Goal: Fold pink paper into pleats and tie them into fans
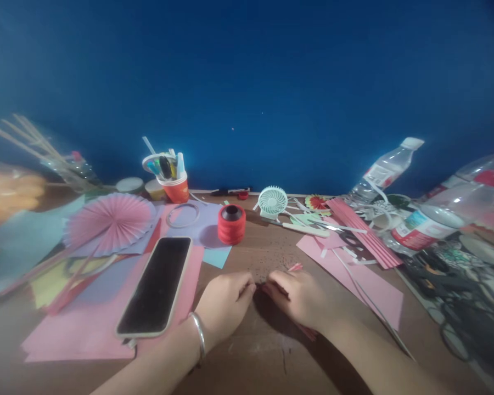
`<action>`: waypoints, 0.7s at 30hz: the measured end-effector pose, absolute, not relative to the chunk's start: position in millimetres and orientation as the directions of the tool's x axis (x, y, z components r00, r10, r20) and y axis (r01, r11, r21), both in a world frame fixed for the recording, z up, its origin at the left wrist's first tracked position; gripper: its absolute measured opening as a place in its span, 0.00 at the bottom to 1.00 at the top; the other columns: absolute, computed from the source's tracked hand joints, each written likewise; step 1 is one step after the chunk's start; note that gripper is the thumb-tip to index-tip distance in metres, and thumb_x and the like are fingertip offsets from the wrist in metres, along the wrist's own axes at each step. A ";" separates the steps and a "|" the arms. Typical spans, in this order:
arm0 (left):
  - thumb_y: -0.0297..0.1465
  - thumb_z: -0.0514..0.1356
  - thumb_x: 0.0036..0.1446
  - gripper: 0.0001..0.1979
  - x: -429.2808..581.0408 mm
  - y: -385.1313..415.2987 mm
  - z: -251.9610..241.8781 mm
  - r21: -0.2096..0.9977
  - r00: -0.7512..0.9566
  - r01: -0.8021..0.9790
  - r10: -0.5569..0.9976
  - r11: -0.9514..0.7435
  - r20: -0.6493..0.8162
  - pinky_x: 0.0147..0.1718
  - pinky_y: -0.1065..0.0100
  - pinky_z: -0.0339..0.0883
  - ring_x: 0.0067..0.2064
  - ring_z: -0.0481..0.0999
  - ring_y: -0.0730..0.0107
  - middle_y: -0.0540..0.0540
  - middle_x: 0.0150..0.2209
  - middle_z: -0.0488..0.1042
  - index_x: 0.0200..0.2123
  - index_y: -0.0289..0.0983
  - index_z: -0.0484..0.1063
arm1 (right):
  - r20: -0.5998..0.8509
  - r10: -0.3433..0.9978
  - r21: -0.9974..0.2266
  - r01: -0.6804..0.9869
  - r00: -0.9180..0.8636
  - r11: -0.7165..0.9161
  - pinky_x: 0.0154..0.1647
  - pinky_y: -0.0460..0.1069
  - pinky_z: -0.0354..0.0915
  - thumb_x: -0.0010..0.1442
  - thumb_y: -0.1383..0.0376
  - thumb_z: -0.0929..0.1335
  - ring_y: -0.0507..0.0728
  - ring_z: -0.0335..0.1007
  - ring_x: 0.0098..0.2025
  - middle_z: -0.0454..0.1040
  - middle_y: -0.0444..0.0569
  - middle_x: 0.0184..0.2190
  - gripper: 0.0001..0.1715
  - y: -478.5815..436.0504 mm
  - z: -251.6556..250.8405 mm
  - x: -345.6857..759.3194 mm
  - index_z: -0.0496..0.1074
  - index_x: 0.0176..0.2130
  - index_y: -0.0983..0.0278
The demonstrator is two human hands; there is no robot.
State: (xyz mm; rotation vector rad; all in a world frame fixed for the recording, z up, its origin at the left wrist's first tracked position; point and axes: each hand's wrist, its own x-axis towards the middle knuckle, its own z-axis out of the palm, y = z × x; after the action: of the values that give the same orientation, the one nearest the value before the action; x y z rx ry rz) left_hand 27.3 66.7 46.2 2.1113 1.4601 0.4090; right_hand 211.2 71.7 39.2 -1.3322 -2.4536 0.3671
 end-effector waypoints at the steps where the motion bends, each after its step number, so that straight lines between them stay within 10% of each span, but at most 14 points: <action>1: 0.32 0.46 0.56 0.11 27.3 67.1 46.1 0.585 0.364 0.767 0.930 -0.265 -0.056 0.23 0.72 0.50 0.24 0.62 0.74 0.54 0.20 0.64 0.23 0.39 0.59 | 0.180 0.838 -0.375 0.752 -0.514 0.542 0.22 0.45 0.47 0.58 0.65 0.60 0.49 0.59 0.20 0.64 0.41 0.17 0.11 72.1 39.0 212.4 0.62 0.24 0.63; 21: 0.32 0.56 0.50 0.05 32.8 63.8 44.5 0.734 0.307 0.635 0.950 -0.242 0.048 0.21 0.75 0.53 0.21 0.62 0.77 0.56 0.19 0.67 0.31 0.43 0.72 | 0.333 0.855 -0.638 0.572 -0.398 0.515 0.19 0.41 0.53 0.55 0.67 0.60 0.45 0.55 0.15 0.61 0.38 0.15 0.07 66.6 42.2 209.3 0.65 0.28 0.63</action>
State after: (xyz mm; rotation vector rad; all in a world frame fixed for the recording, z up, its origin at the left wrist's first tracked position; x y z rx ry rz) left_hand 32.8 63.8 44.5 1.9697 1.4021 0.6698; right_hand 209.3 66.6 42.2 -1.1585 -2.1167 0.5702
